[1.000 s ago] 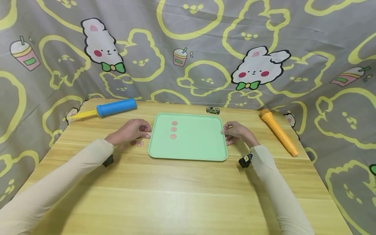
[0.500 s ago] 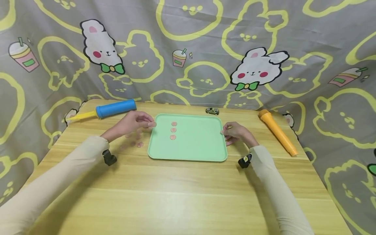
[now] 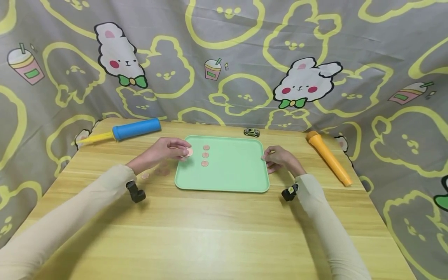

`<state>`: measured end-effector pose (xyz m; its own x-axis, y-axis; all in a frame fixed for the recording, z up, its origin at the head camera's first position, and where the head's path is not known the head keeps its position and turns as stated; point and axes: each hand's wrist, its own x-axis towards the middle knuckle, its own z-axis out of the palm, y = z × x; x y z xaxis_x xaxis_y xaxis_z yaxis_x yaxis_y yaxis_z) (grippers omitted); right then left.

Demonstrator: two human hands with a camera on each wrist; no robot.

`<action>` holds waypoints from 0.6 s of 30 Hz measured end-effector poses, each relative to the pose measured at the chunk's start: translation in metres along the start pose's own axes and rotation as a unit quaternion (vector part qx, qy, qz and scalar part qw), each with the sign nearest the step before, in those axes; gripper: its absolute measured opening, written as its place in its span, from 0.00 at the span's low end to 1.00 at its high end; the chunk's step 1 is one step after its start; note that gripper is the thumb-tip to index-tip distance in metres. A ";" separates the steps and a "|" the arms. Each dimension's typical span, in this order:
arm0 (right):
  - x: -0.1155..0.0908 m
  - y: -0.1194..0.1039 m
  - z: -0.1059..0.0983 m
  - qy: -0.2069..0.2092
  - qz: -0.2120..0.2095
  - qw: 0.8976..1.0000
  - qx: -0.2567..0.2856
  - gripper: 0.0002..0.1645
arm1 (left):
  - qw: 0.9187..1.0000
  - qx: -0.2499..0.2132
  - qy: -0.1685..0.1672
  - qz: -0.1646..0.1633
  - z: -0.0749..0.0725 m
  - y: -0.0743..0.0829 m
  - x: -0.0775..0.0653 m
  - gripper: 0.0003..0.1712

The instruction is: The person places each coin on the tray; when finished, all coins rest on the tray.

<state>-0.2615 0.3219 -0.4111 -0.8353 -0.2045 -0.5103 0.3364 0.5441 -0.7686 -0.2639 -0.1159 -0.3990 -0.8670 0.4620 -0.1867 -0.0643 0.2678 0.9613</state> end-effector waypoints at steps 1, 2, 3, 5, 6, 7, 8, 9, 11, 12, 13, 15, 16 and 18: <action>0.000 0.000 0.000 0.002 0.002 1.000 0.001 0.13 | 1.000 0.001 -0.003 0.000 0.001 0.000 0.000 0.19; 0.000 0.000 0.000 0.003 0.003 1.000 0.003 0.13 | 1.000 0.004 -0.006 0.000 0.001 -0.001 0.000 0.19; 0.001 0.000 0.000 0.003 0.003 1.000 0.003 0.13 | 1.000 0.009 -0.007 -0.001 0.002 -0.002 0.000 0.19; 0.002 0.000 0.000 0.003 0.002 1.000 0.003 0.13 | 1.000 0.013 -0.008 -0.002 0.004 -0.004 0.001 0.18; 0.002 -0.001 0.000 0.003 0.003 1.000 0.003 0.13 | 1.000 0.019 -0.008 -0.001 0.005 -0.005 0.001 0.17; 0.002 -0.001 0.000 0.001 0.002 1.000 0.002 0.13 | 1.000 0.017 -0.008 0.000 0.007 -0.006 0.001 0.16; 0.002 -0.001 0.000 -0.001 0.000 1.000 0.000 0.13 | 1.000 0.019 -0.010 0.002 0.009 -0.007 0.001 0.15; 0.002 -0.001 -0.001 -0.004 -0.002 1.000 -0.003 0.13 | 1.000 0.021 -0.011 0.003 0.011 -0.008 0.002 0.14; 0.001 -0.002 -0.002 -0.008 -0.005 1.000 -0.007 0.12 | 1.000 0.018 -0.020 0.005 0.016 -0.010 0.002 0.13; 0.001 -0.002 -0.002 -0.011 -0.006 1.000 -0.009 0.12 | 1.000 0.019 -0.023 0.006 0.018 -0.011 0.002 0.13; 0.000 -0.002 -0.002 -0.013 -0.007 1.000 -0.010 0.12 | 1.000 0.017 -0.025 0.005 0.021 -0.011 0.003 0.12; 0.000 -0.002 -0.003 -0.016 -0.006 1.000 -0.008 0.11 | 0.999 0.019 -0.028 0.005 0.026 -0.012 0.002 0.12; 0.000 -0.002 -0.003 -0.017 -0.006 1.000 -0.008 0.11 | 0.999 0.021 -0.029 0.006 0.028 -0.012 0.002 0.12; 0.000 -0.002 -0.002 -0.018 -0.005 1.000 -0.007 0.11 | 0.999 0.040 -0.030 0.013 0.031 -0.013 0.002 0.11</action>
<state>-0.2632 0.3226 -0.4086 -0.8228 -0.2386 -0.5158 0.3210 0.5538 -0.7683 -0.2492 -0.0918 -0.4181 -0.8366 0.5188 -0.1759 0.0000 0.3211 0.9470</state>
